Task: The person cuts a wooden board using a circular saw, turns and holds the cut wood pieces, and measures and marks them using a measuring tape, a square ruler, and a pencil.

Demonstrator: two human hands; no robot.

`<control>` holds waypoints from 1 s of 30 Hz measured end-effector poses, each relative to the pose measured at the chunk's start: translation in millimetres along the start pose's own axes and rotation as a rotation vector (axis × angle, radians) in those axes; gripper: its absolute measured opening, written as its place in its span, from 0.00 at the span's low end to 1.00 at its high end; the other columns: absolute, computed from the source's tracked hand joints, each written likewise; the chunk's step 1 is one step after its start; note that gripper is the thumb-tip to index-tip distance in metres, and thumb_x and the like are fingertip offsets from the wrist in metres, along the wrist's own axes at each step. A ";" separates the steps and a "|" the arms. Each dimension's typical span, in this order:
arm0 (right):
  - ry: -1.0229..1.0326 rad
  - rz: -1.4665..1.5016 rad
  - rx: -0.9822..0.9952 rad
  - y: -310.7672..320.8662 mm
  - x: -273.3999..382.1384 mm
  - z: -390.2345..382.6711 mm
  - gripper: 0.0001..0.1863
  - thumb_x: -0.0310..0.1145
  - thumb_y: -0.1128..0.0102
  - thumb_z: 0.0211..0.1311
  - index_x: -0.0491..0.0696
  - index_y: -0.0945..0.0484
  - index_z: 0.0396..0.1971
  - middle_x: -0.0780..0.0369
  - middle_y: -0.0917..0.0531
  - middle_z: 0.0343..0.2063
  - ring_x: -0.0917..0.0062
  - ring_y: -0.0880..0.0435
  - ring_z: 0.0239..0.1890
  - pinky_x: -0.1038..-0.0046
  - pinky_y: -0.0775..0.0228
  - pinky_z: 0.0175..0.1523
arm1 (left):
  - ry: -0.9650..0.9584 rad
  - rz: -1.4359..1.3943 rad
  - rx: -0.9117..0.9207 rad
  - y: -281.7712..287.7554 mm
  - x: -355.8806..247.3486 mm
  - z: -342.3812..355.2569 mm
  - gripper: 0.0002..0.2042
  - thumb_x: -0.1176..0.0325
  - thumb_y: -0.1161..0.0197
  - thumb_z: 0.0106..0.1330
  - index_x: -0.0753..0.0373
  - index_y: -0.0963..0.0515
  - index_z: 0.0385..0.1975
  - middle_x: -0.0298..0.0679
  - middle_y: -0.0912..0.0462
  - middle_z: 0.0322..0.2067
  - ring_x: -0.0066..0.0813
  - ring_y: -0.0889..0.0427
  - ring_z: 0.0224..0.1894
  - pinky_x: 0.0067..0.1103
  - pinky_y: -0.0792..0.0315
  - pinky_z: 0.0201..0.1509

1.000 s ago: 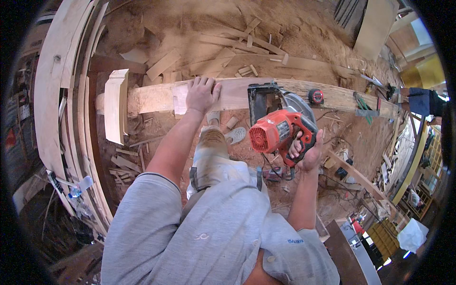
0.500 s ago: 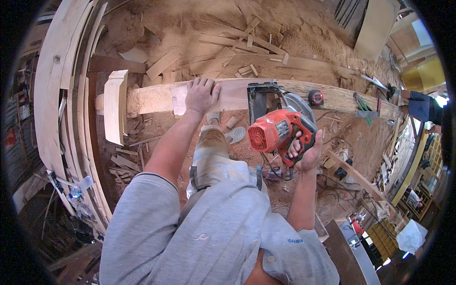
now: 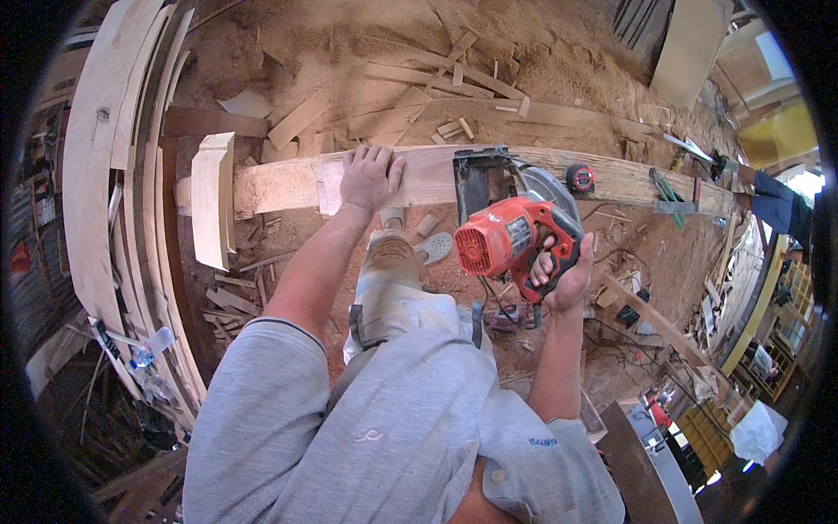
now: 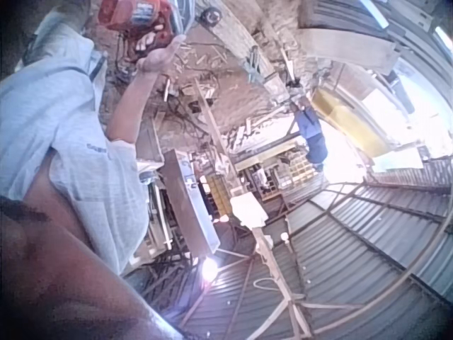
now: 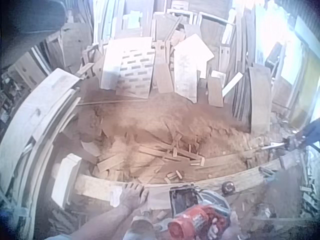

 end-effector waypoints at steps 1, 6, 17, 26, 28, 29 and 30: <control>0.002 0.001 -0.001 -1.3 0.9 0.2 0.42 0.76 0.61 0.77 0.47 0.22 0.40 0.68 0.28 0.15 0.79 0.32 0.12 0.75 0.36 0.20 | 0.000 0.000 0.000 0.2 0.3 -0.1 0.17 0.50 0.42 0.78 0.59 0.18 0.41 0.40 0.15 0.44 0.43 0.20 0.54 0.43 0.31 0.62; 0.016 -0.004 0.001 -3.9 3.1 1.1 0.41 0.76 0.61 0.77 0.47 0.22 0.40 0.67 0.28 0.15 0.79 0.32 0.12 0.76 0.36 0.19 | 0.004 0.001 0.008 -1.9 1.2 -0.5 0.17 0.50 0.42 0.78 0.59 0.18 0.43 0.39 0.15 0.44 0.43 0.20 0.54 0.43 0.32 0.64; 0.015 -0.007 0.002 -6.7 3.2 3.1 0.42 0.76 0.62 0.77 0.46 0.23 0.41 0.67 0.28 0.15 0.78 0.31 0.12 0.75 0.36 0.20 | -0.004 0.006 -0.013 1.2 -0.9 -0.5 0.18 0.50 0.42 0.78 0.59 0.18 0.44 0.39 0.15 0.44 0.42 0.20 0.52 0.41 0.32 0.62; 0.001 0.049 0.047 -3.4 -0.4 8.4 0.42 0.77 0.60 0.76 0.47 0.22 0.42 0.68 0.28 0.16 0.79 0.32 0.12 0.74 0.35 0.20 | 0.000 0.007 -0.004 -1.1 -0.2 -0.2 0.18 0.50 0.42 0.78 0.59 0.17 0.43 0.39 0.15 0.44 0.43 0.20 0.51 0.41 0.32 0.62; -0.005 0.038 0.044 -3.2 -0.1 9.0 0.42 0.77 0.60 0.76 0.47 0.22 0.42 0.68 0.29 0.16 0.79 0.32 0.12 0.74 0.35 0.20 | 0.004 0.001 0.000 -1.5 0.7 -0.1 0.18 0.50 0.42 0.78 0.59 0.17 0.43 0.39 0.15 0.44 0.43 0.20 0.51 0.41 0.32 0.62; -0.010 0.027 0.040 -2.9 0.0 9.4 0.42 0.77 0.60 0.75 0.47 0.22 0.42 0.68 0.29 0.16 0.79 0.32 0.12 0.74 0.35 0.20 | -0.002 -0.003 -0.008 -1.2 0.6 -0.1 0.18 0.50 0.42 0.78 0.59 0.17 0.43 0.39 0.15 0.44 0.43 0.20 0.51 0.41 0.32 0.62; -0.011 0.027 0.041 -2.9 0.5 9.7 0.42 0.77 0.60 0.75 0.47 0.22 0.42 0.68 0.29 0.16 0.79 0.32 0.12 0.74 0.35 0.20 | -0.008 -0.006 -0.015 -0.5 0.2 0.0 0.18 0.50 0.42 0.78 0.59 0.17 0.43 0.39 0.15 0.43 0.43 0.20 0.51 0.41 0.32 0.62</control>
Point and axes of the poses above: each hand's wrist, its own z-axis towards the middle knuckle, its own y-axis out of the back of the hand, x = y × z, the point moved 9 cm from there along z, towards the middle knuckle
